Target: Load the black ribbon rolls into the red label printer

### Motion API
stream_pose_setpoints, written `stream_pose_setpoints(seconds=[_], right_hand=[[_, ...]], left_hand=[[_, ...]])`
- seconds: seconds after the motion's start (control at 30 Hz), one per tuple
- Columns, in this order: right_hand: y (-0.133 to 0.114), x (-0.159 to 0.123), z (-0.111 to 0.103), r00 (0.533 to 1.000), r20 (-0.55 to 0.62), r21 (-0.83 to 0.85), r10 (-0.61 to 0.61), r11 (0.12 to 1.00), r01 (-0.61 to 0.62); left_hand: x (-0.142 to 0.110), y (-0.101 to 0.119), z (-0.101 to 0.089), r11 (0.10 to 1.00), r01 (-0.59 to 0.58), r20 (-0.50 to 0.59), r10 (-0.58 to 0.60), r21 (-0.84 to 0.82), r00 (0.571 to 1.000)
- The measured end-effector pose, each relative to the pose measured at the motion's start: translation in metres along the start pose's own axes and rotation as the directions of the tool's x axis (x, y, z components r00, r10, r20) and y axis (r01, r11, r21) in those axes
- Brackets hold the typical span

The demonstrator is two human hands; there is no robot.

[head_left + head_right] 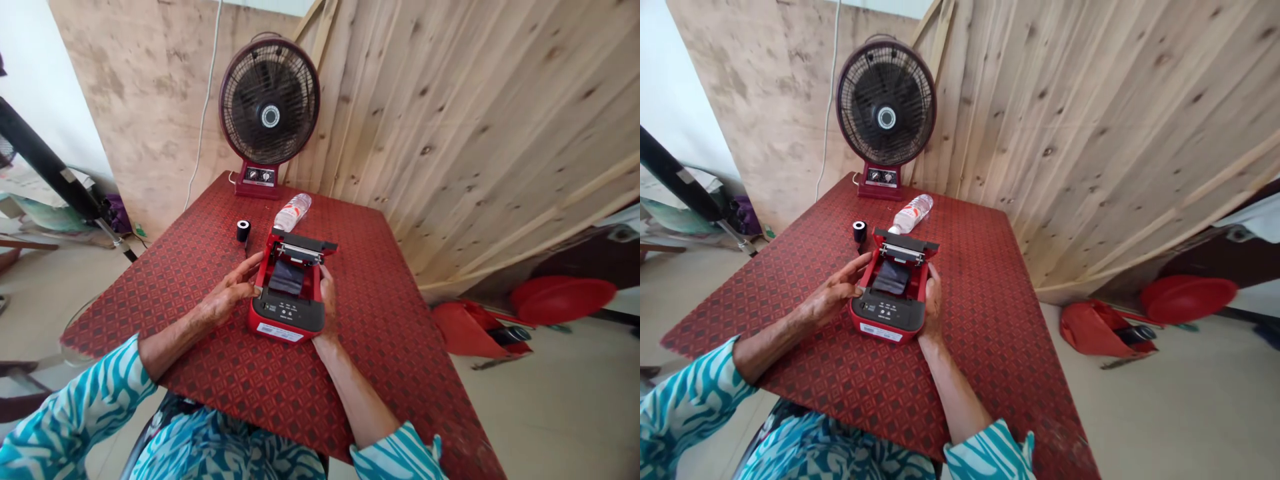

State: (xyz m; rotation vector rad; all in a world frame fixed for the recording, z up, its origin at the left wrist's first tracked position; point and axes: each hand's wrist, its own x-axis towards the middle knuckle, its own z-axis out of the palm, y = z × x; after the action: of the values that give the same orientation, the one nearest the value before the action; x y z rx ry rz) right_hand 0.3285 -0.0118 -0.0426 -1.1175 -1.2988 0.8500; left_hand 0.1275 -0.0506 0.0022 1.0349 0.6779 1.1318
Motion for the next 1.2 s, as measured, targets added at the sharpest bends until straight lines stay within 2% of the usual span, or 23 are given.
stream_pose_setpoints(seconds=[0.2, 0.3, 0.37, 0.47, 0.53, 0.63, 0.7, 0.83, 1.0, 1.1, 1.2], right_hand=[[-0.008, -0.011, -0.001, 0.999, -0.050, 0.024, -0.012, 1.000, 0.013], [-0.011, -0.013, -0.001, 0.997, -0.073, 0.042, 0.005, 0.999, -0.002], [-0.012, -0.012, -0.001, 0.997, -0.076, 0.061, 0.008, 0.998, -0.003], [-0.012, -0.009, -0.001, 0.998, -0.064, 0.075, 0.008, 0.997, -0.003], [-0.012, -0.008, -0.001, 0.998, -0.057, 0.088, 0.020, 0.996, -0.015], [-0.013, -0.007, -0.001, 0.998, -0.051, 0.133, 0.028, 0.991, -0.021], [-0.013, -0.006, -0.001, 0.998, -0.057, 0.165, 0.030, 0.986, -0.020], [-0.014, -0.006, 0.000, 0.998, -0.053, 0.194, 0.029, 0.981, -0.019], [-0.011, -0.004, 0.001, 0.998, -0.058, 0.201, 0.012, 0.980, 0.000], [-0.010, -0.003, 0.001, 0.998, -0.057, 0.215, 0.001, 0.976, 0.011], [-0.010, -0.003, 0.001, 0.998, -0.055, 0.224, -0.008, 0.974, 0.020]], left_hand=[[0.000, 0.006, -0.003, 0.988, 0.006, -0.010, -0.004, 0.157, 1.000], [-0.005, 0.021, -0.001, 0.924, -0.035, -0.050, 0.059, 0.381, 0.997], [-0.010, 0.033, 0.001, 0.777, -0.098, -0.034, 0.152, 0.622, 0.988], [-0.013, 0.051, 0.006, 0.487, -0.205, 0.102, 0.229, 0.849, 0.968], [-0.010, 0.061, 0.011, 0.388, -0.251, 0.177, 0.218, 0.887, 0.960], [0.007, 0.070, 0.022, 0.316, -0.285, 0.225, 0.212, 0.905, 0.951], [0.023, 0.073, 0.029, 0.260, -0.286, 0.246, 0.175, 0.922, 0.953], [0.051, 0.077, 0.041, 0.117, -0.276, 0.276, 0.019, 0.954, 0.961], [0.064, 0.076, 0.053, -0.091, -0.256, 0.233, -0.211, 0.962, 0.949], [0.067, 0.070, 0.059, -0.207, -0.249, 0.192, -0.259, 0.946, 0.946], [0.072, 0.065, 0.063, -0.290, -0.301, 0.221, -0.277, 0.908, 0.935]])
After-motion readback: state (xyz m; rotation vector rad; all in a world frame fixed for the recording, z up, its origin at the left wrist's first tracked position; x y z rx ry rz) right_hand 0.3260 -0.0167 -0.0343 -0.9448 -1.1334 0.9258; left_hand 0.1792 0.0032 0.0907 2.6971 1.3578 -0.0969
